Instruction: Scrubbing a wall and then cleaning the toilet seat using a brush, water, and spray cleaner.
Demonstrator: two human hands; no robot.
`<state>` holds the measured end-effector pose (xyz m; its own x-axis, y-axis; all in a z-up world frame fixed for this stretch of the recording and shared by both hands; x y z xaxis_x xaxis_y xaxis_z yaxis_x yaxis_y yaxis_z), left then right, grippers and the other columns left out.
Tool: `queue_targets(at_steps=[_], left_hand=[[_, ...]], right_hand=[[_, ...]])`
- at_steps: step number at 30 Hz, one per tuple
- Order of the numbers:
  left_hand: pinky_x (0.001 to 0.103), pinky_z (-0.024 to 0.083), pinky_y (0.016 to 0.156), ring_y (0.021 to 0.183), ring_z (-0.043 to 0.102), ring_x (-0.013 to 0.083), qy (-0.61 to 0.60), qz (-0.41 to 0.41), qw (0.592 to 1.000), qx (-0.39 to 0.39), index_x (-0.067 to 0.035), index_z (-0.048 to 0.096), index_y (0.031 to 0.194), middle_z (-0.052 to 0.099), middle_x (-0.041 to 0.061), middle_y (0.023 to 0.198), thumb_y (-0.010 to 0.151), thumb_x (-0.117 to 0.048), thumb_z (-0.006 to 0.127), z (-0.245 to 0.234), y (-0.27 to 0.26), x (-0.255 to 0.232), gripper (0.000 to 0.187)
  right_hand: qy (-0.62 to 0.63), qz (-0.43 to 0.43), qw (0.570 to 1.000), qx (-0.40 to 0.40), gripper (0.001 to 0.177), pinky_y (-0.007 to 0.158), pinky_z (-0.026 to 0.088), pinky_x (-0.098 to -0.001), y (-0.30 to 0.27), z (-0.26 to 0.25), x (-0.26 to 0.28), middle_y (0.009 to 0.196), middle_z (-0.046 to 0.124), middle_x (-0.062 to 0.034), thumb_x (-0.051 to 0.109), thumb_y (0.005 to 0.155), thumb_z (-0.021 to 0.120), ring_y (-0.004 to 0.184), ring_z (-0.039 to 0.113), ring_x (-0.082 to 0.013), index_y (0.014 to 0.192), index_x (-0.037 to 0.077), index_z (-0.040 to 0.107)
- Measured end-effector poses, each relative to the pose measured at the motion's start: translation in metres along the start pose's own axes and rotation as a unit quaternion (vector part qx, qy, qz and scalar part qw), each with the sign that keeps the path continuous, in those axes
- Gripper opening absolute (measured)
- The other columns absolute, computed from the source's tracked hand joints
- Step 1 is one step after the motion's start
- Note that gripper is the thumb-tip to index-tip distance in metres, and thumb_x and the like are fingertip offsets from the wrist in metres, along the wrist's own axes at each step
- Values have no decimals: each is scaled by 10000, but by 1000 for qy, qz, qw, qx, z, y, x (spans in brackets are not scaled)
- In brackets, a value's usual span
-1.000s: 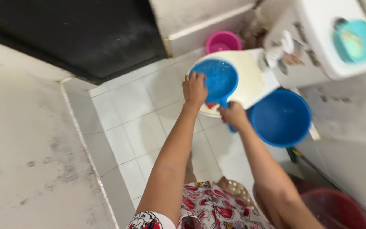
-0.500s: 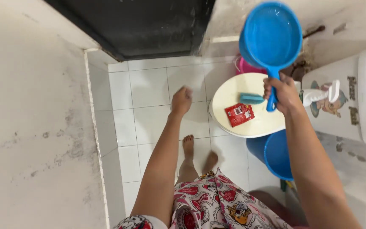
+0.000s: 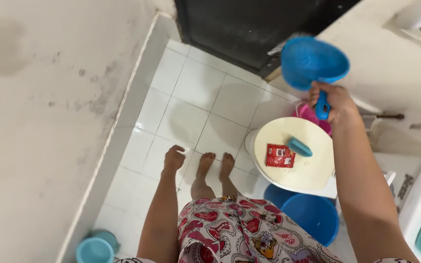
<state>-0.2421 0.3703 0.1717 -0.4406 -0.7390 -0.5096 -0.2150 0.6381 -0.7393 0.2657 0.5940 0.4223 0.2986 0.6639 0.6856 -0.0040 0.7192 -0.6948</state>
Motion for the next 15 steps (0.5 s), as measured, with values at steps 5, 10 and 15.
queue_targets(at_steps=[5,10,15], left_hand=[[393,588,879,963,758,293,-26,-32,997,-61,-132,725,1108,780,153,1013,810,-85,658,-2,-39,98,309],[399,573,896,985,729,303,-40,-84,990,-108,-132,744,1096,771,164,1027,799,-104,697,6,-101,184,302],[402,580,899,973,747,287,-87,-194,974,-79,-151,745,1118,779,168,1007,812,-121,712,35,-152,251,309]], right_hand=[[32,-75,995,58,93,582,435,-230,-19,39,50,776,532,-5,125,1032,626,646,491,-95,982,83,560],[51,-82,985,140,123,641,435,-240,-33,29,70,813,515,1,110,1081,617,704,490,-98,986,88,542],[-22,-41,988,145,169,663,430,-243,-3,63,77,815,495,-6,88,1118,576,717,475,-106,973,46,501]])
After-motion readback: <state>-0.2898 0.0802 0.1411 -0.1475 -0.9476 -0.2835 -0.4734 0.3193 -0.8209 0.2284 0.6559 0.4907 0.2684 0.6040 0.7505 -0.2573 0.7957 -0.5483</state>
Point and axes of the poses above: each hand's wrist, its own y-axis towards the middle knuckle, its own z-axis out of the palm, x = y × z, the point moved 7 cm from there along y, towards the middle knuckle
